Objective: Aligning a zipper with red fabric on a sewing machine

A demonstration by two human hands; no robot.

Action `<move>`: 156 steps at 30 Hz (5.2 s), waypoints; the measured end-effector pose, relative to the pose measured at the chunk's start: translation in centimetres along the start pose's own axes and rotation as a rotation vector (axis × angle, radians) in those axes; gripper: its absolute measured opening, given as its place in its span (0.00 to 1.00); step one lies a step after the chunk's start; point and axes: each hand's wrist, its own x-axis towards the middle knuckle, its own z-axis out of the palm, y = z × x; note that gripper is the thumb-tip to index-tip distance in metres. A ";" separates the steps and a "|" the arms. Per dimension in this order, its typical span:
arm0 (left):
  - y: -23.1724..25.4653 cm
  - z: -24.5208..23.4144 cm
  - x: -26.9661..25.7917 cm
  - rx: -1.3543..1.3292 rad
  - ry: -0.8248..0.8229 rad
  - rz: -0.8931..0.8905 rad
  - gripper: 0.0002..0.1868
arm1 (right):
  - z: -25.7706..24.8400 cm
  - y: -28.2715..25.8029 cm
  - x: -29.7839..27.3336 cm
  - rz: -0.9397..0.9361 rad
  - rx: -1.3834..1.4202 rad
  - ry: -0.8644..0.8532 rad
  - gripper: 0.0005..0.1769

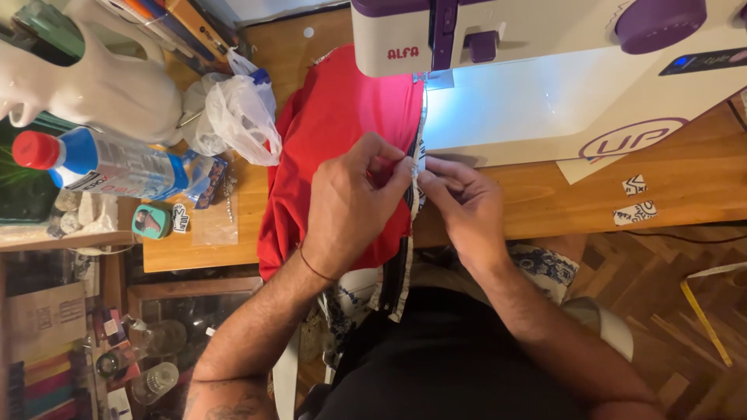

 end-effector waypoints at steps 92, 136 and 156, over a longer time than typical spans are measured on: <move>2.6 0.6 -1.1 0.503 0.159 0.328 0.05 | -1.3 -1.5 3.4 0.189 -0.236 -0.127 0.08; -3.6 4.5 2.9 0.292 0.213 0.725 0.07 | -1.5 3.6 2.3 -0.061 -0.105 -0.006 0.03; -1.4 2.9 2.8 0.590 0.165 0.825 0.11 | -2.0 3.1 2.6 -0.097 -0.181 -0.054 0.05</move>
